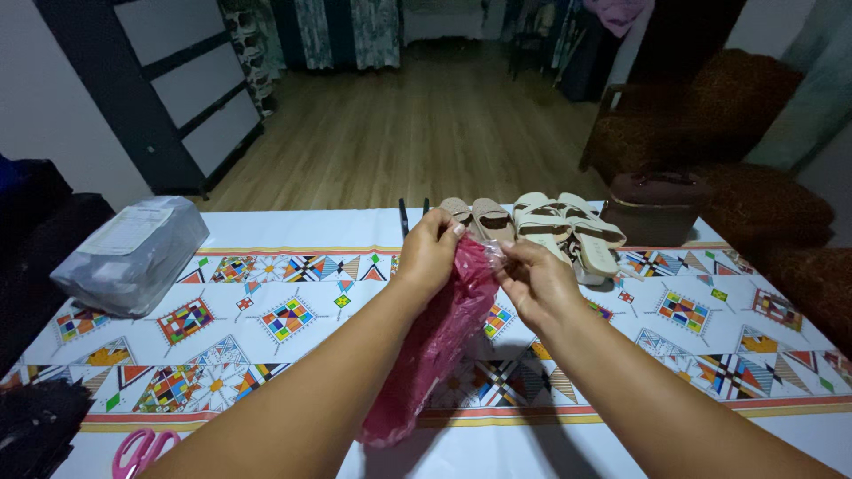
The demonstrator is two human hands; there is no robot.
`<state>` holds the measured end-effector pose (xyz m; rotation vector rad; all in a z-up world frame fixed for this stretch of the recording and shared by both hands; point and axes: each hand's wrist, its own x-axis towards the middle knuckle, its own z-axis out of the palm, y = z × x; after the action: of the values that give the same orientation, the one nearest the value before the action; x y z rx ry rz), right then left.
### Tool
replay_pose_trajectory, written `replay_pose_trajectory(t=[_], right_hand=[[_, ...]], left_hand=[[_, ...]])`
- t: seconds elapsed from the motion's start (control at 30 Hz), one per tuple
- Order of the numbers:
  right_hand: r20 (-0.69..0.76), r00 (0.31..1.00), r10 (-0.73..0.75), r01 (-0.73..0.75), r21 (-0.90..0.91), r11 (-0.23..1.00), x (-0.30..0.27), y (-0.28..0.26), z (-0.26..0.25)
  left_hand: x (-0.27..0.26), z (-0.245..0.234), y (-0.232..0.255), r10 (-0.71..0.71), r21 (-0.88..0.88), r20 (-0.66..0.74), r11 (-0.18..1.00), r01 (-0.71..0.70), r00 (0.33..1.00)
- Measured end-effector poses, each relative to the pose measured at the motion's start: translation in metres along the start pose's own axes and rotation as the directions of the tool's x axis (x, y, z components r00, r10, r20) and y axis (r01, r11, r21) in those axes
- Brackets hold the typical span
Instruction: The person unwraps plastic wrap from a pink shoe box, opens the lid, removes tissue paper, and takes out a pair of white platform sandals, placing them on the table. They then place the sandals into a pink plastic bag, remove a paper receipt from the bag, and tie the bag closed.
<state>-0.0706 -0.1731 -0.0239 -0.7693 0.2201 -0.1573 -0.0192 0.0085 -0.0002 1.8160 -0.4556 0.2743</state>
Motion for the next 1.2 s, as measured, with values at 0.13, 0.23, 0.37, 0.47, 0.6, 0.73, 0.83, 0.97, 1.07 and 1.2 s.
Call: replay_pose_trajectory(t=[0.13,0.23,0.37,0.47,0.6,0.73,0.83,0.97,1.07,1.2], right_hand=[[0.037,0.997,0.074,-0.077,0.087,0.993,-0.007,-0.006,0.013],[0.037,0.994,0.107,-0.111,0.171,0.979,-0.014,-0.004,0.024],[0.068,0.993,0.101,-0.109,0.121,0.987,-0.016,0.001,0.029],[0.061,0.994,0.093,-0.095,0.041,0.995,-0.01,0.006,0.028],[0.05,0.998,0.044,-0.045,0.017,0.999,-0.004,0.011,0.017],[-0.022,0.999,0.04,-0.038,0.064,0.997,0.001,0.019,0.006],[-0.067,0.997,0.029,-0.026,0.047,0.999,0.003,0.021,0.0],[-0.081,0.996,0.036,-0.036,0.006,0.999,0.002,0.018,-0.005],[-0.123,0.992,0.03,-0.027,0.022,0.999,-0.004,0.014,-0.003],[-0.187,0.982,0.031,-0.036,-0.024,0.999,-0.013,0.003,0.003]], left_hand=[[0.002,-0.002,0.013,0.001,0.034,-0.02,0.999,-0.001,1.0],[-0.002,-0.011,0.025,-0.214,0.224,0.127,0.957,0.182,0.968],[-0.012,-0.017,0.031,-0.135,0.467,0.116,0.882,0.066,0.984],[-0.018,-0.013,0.027,0.04,0.497,0.043,0.866,-0.056,0.998],[-0.028,0.0,0.018,0.084,0.49,-0.088,0.871,-0.03,0.993],[-0.036,0.002,0.009,0.098,0.47,-0.108,0.882,-0.036,0.989],[-0.035,0.003,0.008,0.066,0.495,-0.076,0.869,-0.02,0.995],[-0.034,0.001,0.006,0.035,0.372,-0.048,0.928,-0.015,0.998],[-0.031,-0.001,0.004,0.049,0.351,-0.031,0.936,-0.035,0.998],[-0.023,-0.009,-0.002,-0.053,0.301,-0.013,0.952,0.054,0.999]])
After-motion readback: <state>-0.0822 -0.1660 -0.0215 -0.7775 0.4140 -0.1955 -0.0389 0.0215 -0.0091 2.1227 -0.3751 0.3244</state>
